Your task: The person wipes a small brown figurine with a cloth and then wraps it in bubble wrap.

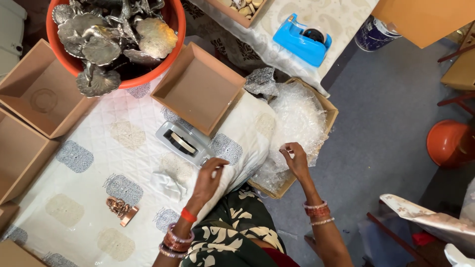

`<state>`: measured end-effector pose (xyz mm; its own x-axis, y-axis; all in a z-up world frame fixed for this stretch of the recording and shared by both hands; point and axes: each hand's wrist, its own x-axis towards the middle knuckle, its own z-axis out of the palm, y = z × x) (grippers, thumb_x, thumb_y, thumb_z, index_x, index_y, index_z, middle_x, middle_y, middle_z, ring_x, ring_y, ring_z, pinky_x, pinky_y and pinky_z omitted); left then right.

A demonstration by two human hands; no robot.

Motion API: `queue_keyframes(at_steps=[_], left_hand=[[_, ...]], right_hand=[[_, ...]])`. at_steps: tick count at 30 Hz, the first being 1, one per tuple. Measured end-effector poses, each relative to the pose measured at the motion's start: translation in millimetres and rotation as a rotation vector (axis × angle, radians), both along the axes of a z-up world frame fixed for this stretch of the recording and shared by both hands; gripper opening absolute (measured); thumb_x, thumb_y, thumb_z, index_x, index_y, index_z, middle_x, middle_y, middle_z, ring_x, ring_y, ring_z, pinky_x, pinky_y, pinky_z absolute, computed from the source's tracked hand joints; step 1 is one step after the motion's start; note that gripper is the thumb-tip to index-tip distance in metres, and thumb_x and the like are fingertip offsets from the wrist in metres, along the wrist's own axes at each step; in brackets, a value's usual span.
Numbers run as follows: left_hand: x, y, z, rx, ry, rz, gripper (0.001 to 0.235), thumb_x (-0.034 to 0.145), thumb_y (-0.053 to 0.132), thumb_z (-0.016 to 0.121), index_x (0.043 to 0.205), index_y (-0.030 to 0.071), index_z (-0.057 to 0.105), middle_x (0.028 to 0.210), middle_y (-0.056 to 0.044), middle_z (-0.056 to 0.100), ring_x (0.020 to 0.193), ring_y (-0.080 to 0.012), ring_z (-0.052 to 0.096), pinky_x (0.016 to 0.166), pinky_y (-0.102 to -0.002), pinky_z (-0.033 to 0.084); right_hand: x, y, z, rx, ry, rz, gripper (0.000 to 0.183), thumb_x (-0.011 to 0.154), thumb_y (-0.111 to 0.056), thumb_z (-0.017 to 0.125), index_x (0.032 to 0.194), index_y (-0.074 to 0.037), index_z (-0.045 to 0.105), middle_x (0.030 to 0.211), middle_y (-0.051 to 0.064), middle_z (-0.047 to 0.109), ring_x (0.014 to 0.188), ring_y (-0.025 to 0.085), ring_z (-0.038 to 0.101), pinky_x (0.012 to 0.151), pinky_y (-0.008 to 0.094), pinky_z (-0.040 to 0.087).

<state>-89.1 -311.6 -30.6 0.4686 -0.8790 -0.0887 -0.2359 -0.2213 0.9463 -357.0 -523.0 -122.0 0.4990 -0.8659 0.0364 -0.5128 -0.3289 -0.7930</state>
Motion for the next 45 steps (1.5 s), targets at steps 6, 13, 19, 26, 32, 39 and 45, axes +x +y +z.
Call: queue_keyframes(at_steps=[6, 13, 19, 26, 32, 39, 45], left_hand=[[-41.9, -56.1, -0.5, 0.118, -0.158, -0.427, 0.029, 0.098, 0.008, 0.064, 0.127, 0.01, 0.065, 0.123, -0.012, 0.067, 0.114, -0.0262, 0.066, 0.1, -0.039, 0.055], [-77.9, -126.9, -25.5, 0.153, -0.431, -0.415, 0.104, 0.066, 0.027, 0.089, 0.148, 0.001, 0.029, 0.137, -0.027, 0.05, 0.113, -0.0409, 0.054, 0.088, -0.052, 0.048], [-70.3, -134.5, -64.9, 0.172, -0.122, -0.213, 0.029, 0.093, 0.018, 0.069, 0.119, 0.009, 0.075, 0.115, -0.016, 0.075, 0.102, -0.0311, 0.07, 0.088, -0.044, 0.055], [-31.8, -107.0, -53.8, 0.029, 0.742, 0.169, 0.035, 0.101, 0.03, 0.063, 0.118, 0.0, 0.068, 0.11, -0.013, 0.072, 0.091, -0.0205, 0.07, 0.076, -0.036, 0.062], [2.9, -54.4, 4.3, -0.036, 0.803, 0.14, 0.041, 0.104, 0.036, 0.055, 0.121, 0.0, 0.065, 0.114, -0.014, 0.068, 0.095, -0.0218, 0.071, 0.081, -0.04, 0.067], [30.3, 22.6, 34.8, -0.005, 0.453, 0.229, 0.04, 0.101, 0.029, 0.066, 0.134, 0.007, 0.063, 0.121, -0.007, 0.072, 0.104, -0.0134, 0.068, 0.089, -0.032, 0.058], [47.8, 92.9, 113.4, -0.179, 0.396, 0.4, 0.062, 0.087, 0.005, 0.078, 0.143, 0.004, 0.051, 0.098, -0.008, 0.067, 0.082, -0.0124, 0.066, 0.072, -0.03, 0.061]], right_hand=[[-22.9, 5.5, -20.9, 0.44, -0.34, -0.144, 0.024, 0.092, -0.003, 0.07, 0.116, 0.0, 0.069, 0.102, 0.008, 0.073, 0.095, 0.014, 0.07, 0.089, 0.028, 0.058], [5.6, 21.1, 1.5, 0.621, -0.634, -0.093, 0.013, 0.089, 0.002, 0.067, 0.102, 0.002, 0.07, 0.119, 0.007, 0.074, 0.106, 0.015, 0.071, 0.097, 0.031, 0.06], [15.3, 4.1, 43.6, 0.64, -0.32, -0.009, 0.043, 0.089, 0.002, 0.069, 0.13, -0.008, 0.061, 0.124, 0.015, 0.071, 0.112, 0.019, 0.072, 0.095, 0.035, 0.063], [-4.2, -27.9, -22.8, -0.083, 0.262, 0.148, 0.074, 0.084, -0.011, 0.073, 0.151, -0.008, 0.044, 0.151, 0.025, 0.046, 0.136, 0.042, 0.048, 0.107, 0.056, 0.042], [22.4, -25.6, -18.4, -0.131, 0.277, 0.078, 0.051, 0.096, -0.03, 0.068, 0.143, -0.012, 0.057, 0.146, 0.021, 0.058, 0.134, 0.037, 0.057, 0.111, 0.049, 0.049], [135.3, 19.9, 4.4, 0.865, -0.463, 0.458, 0.026, 0.101, -0.028, 0.063, 0.102, -0.002, 0.065, 0.128, 0.005, 0.071, 0.113, 0.017, 0.069, 0.098, 0.035, 0.056], [231.9, 89.2, 129.4, 1.107, -0.841, 0.364, 0.015, 0.099, -0.013, 0.072, 0.11, -0.01, 0.062, 0.095, 0.001, 0.065, 0.081, 0.011, 0.063, 0.071, 0.028, 0.054]])
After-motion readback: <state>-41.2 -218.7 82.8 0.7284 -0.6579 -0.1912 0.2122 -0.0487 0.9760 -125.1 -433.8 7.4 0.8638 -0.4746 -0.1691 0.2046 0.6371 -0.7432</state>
